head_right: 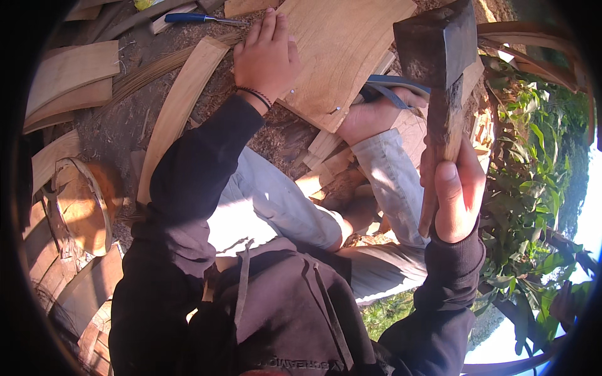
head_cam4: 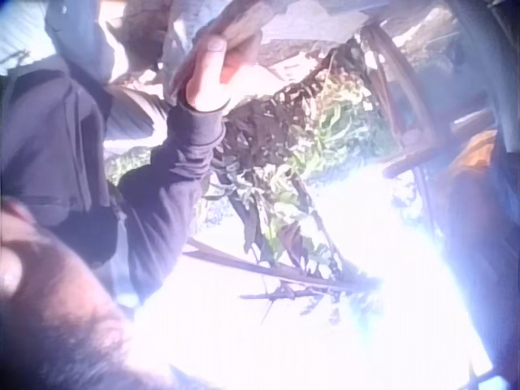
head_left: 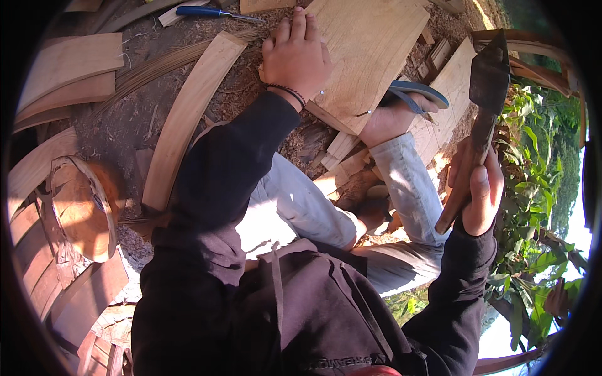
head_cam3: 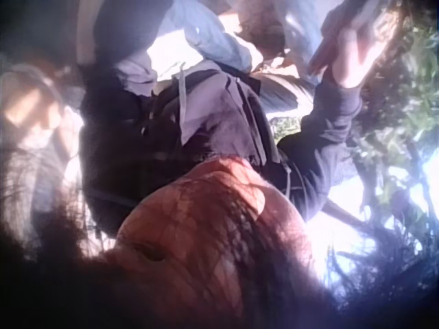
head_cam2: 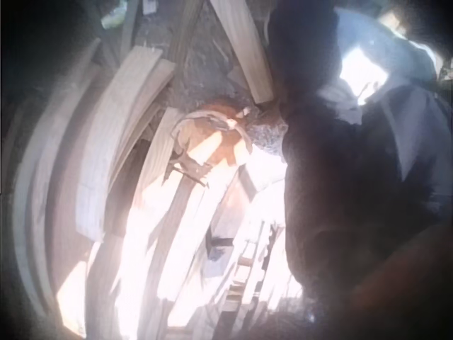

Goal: The person positions wood planks, drives nails into them using a small axe as a hammer, and retrieves more nails from a bucket.

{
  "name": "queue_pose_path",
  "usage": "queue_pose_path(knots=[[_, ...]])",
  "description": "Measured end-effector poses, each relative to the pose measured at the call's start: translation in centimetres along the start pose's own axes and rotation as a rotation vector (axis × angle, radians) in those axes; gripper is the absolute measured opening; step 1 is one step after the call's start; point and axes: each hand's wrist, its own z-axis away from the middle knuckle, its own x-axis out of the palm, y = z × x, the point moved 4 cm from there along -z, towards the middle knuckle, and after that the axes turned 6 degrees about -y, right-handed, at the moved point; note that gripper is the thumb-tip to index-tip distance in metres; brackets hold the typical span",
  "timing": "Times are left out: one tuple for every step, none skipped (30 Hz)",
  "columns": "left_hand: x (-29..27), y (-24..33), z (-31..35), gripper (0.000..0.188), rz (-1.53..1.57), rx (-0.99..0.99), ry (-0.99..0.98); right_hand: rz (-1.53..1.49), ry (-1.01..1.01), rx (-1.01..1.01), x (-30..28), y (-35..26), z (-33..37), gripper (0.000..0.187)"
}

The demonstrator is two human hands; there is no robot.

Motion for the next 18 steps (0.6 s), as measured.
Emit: queue_pose_path(knots=[[0.1,0.0,-0.1,0.044,-0.010,-0.007,-0.003,-0.179,-0.031,0.053,0.9,1.1,0.9,0.055],[0.1,0.2,-0.2,0.044,-0.006,-0.003,0.004,-0.358,-0.065,0.105,2.2,2.2,1.7,0.055],[0.2,0.6,-0.3,0.044,0.008,0.001,0.007,-0.425,-0.216,0.205,3.3,2.9,2.2,0.054],[0.2,0.7,-0.3,0.044,0.011,0.006,0.008,-0.499,-0.372,0.305,4.4,3.8,2.8,0.054],[0.3,0.8,-0.3,0.047,0.011,0.015,0.009,-0.490,-0.459,0.348,4.9,4.9,3.4,0.048],[0.8,0.7,-0.2,0.050,0.000,0.027,0.003,-0.372,-0.380,0.473,4.8,5.5,3.1,0.040],[0.6,1.0,-0.2,0.053,0.001,0.040,-0.005,-0.253,-0.370,0.486,4.3,6.2,2.5,0.038],[0.5,1.2,0.0,0.053,-0.007,0.036,-0.048,-0.134,-0.358,0.501,3.8,6.9,2.2,0.036],[-0.7,1.7,-0.4,0.053,-0.017,0.033,-0.085,-0.013,-0.277,0.443,3.4,7.1,2.1,0.035],[-1.6,1.7,-0.6,0.054,-0.044,0.013,-0.119,0.106,-0.239,0.372,2.5,5.3,1.3,0.035],[-2.0,1.5,-0.8,0.054,-0.043,0.003,-0.130,0.150,-0.194,0.276,1.1,4.0,0.3,0.037],[-2.3,1.3,-0.5,0.054,-0.045,-0.011,-0.147,0.163,-0.116,0.113,0.5,1.6,-0.4,0.041],[-2.3,1.3,-0.5,0.054,-0.029,-0.020,-0.161,0.186,-0.027,-0.044,-0.1,-1.0,-0.9,0.046],[-2.0,1.2,-0.6,0.054,-0.022,-0.021,-0.154,0.258,0.036,-0.248,-0.5,-2.9,-1.2,0.054],[-1.7,1.2,-0.6,0.054,-0.018,-0.015,-0.146,0.182,0.048,-0.286,-0.5,-2.9,-1.1,0.055],[-1.5,1.1,-0.6,0.054,-0.016,-0.010,-0.137,0.182,0.052,-0.237,0.5,-1.9,-1.2,0.052],[-1.5,1.0,-0.3,0.054,-0.024,-0.007,-0.135,0.178,0.050,-0.189,1.5,-0.9,-1.3,0.048],[-1.3,1.1,-0.2,0.054,-0.018,0.004,-0.132,0.183,0.055,-0.133,2.4,0.1,-1.3,0.045]])
